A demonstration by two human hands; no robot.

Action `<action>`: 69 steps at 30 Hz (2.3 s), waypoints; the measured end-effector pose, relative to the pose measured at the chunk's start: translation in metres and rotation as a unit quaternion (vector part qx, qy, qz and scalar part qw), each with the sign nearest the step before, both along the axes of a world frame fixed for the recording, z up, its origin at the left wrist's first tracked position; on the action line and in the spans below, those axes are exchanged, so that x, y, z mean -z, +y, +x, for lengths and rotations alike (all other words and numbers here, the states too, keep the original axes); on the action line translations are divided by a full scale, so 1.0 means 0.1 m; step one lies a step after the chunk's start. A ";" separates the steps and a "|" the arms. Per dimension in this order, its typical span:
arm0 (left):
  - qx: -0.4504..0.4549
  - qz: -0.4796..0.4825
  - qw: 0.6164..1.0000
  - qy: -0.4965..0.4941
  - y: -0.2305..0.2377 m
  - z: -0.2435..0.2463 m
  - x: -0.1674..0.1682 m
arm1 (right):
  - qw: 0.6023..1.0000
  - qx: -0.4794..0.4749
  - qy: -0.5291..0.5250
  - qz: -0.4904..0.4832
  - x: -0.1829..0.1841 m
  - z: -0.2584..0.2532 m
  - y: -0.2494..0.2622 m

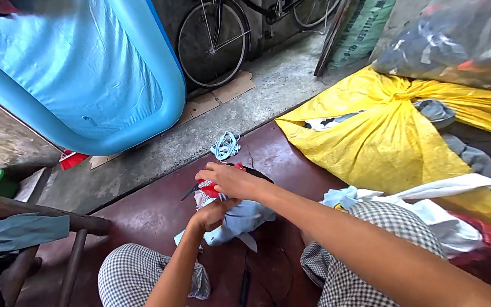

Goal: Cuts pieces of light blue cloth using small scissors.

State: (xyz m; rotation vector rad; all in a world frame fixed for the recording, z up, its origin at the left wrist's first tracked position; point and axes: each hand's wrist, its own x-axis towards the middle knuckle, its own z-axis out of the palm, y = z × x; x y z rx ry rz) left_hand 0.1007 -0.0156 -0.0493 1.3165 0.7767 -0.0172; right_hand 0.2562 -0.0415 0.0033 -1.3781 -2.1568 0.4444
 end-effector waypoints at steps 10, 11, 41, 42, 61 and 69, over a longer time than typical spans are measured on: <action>-0.179 -0.008 0.960 -0.217 0.31 0.02 -0.65 | 0.902 0.265 0.338 0.047 -0.21 0.18 0.01; -0.201 0.001 0.951 -0.234 0.32 0.01 -0.68 | 0.890 0.266 0.369 0.031 -0.19 0.15 -0.02; -0.418 -0.187 0.801 -0.385 0.16 -0.28 -0.39 | 0.674 0.001 0.648 -0.356 0.25 -0.84 -0.73; -0.415 -0.186 0.803 -0.386 0.14 -0.29 -0.40 | 0.670 -0.008 0.652 -0.354 0.25 -0.83 -0.73; -0.354 -0.172 0.834 -0.388 -0.08 -0.36 -0.30 | 0.672 -0.015 0.675 -0.304 0.18 -0.83 -0.74; -0.349 -0.174 0.825 -0.409 -0.13 -0.35 -0.27 | 0.674 0.028 0.677 -0.294 0.13 -0.90 -0.78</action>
